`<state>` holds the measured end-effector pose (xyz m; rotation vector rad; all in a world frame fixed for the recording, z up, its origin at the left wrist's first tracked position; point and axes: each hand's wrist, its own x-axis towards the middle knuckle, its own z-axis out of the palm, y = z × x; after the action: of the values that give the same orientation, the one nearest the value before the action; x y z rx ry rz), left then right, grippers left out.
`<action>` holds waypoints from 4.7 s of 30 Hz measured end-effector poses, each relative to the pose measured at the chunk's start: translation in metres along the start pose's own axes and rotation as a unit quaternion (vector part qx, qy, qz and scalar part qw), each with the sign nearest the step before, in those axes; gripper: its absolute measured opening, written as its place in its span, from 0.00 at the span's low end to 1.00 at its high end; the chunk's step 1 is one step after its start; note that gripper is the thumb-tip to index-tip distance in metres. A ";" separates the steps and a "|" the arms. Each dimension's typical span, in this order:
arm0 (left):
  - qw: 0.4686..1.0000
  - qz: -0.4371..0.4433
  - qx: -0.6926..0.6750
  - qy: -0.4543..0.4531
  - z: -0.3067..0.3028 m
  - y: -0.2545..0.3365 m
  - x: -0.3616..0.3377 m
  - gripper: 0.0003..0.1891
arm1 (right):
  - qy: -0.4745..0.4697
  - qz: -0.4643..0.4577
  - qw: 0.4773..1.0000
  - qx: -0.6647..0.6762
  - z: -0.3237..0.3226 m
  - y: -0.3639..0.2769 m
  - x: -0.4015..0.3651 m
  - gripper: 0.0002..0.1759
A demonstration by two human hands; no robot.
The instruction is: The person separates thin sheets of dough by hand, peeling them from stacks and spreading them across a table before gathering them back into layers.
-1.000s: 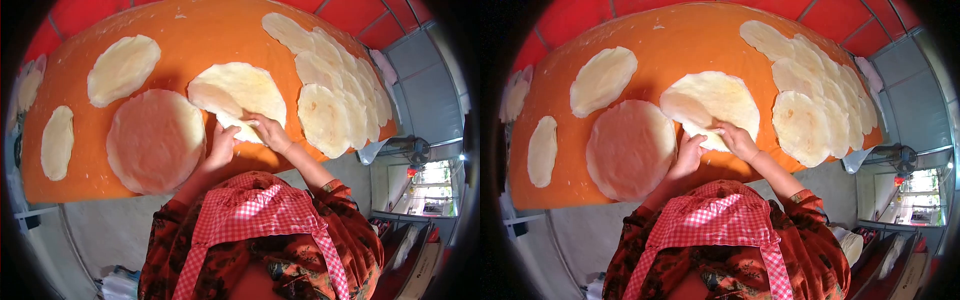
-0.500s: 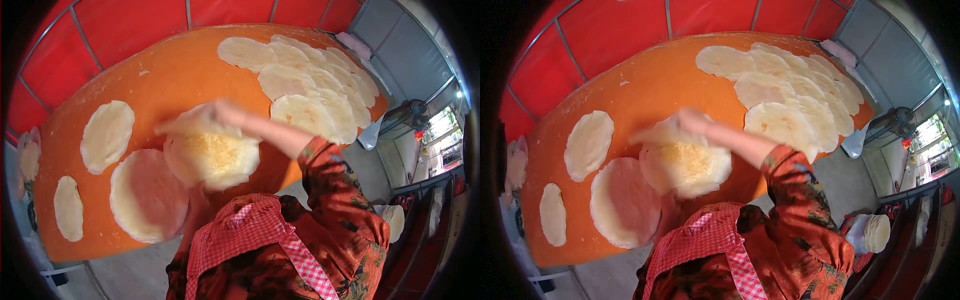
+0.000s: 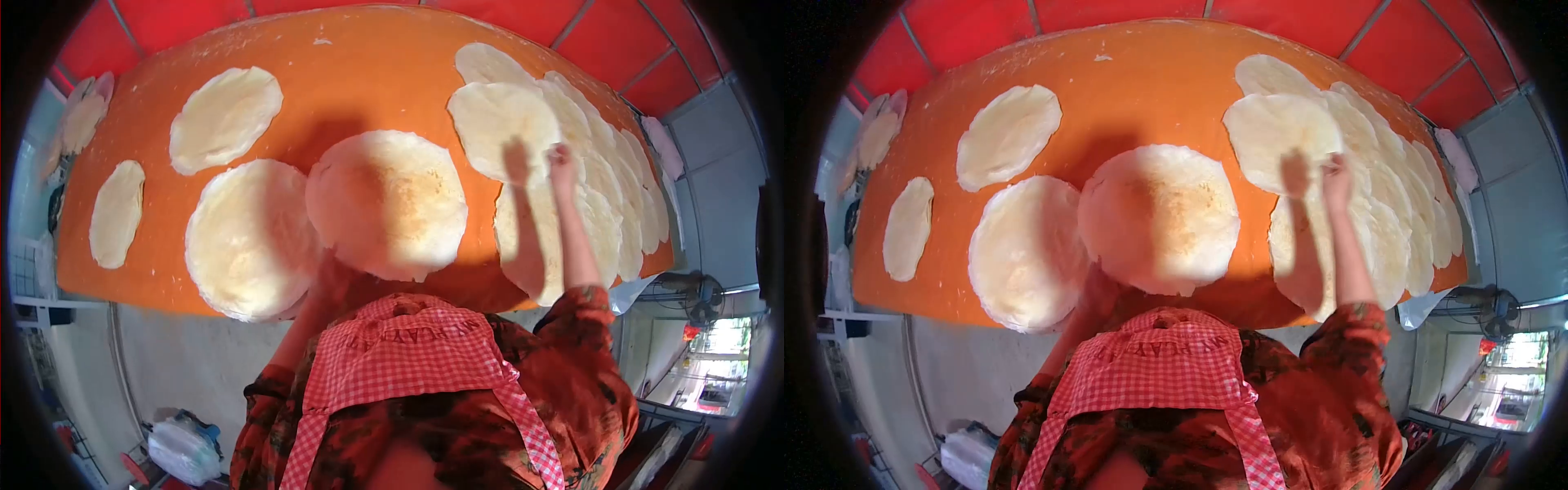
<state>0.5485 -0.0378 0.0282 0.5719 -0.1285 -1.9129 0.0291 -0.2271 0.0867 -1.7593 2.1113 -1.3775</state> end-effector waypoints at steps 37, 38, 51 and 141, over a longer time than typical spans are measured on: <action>0.677 0.278 0.682 -0.001 -0.044 -0.023 0.023 0.12 | -0.124 0.402 0.847 0.325 0.283 -0.060 0.066 0.15; 0.667 0.275 0.692 0.008 -0.045 -0.022 0.025 0.12 | -0.121 0.406 0.858 0.291 0.290 -0.061 0.064 0.14; 0.656 0.281 0.700 0.004 -0.038 -0.022 0.025 0.12 | -0.175 0.183 0.837 0.485 0.066 -0.198 0.056 0.22; 0.996 0.080 -0.031 -0.006 -0.151 0.216 -0.079 0.29 | -0.605 0.101 0.763 0.204 0.287 -0.450 -0.330 0.06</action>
<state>0.8216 -0.0298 -0.0039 0.4940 -0.1196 -1.7582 0.6429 -0.0982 0.0558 -1.4615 1.0877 -0.3051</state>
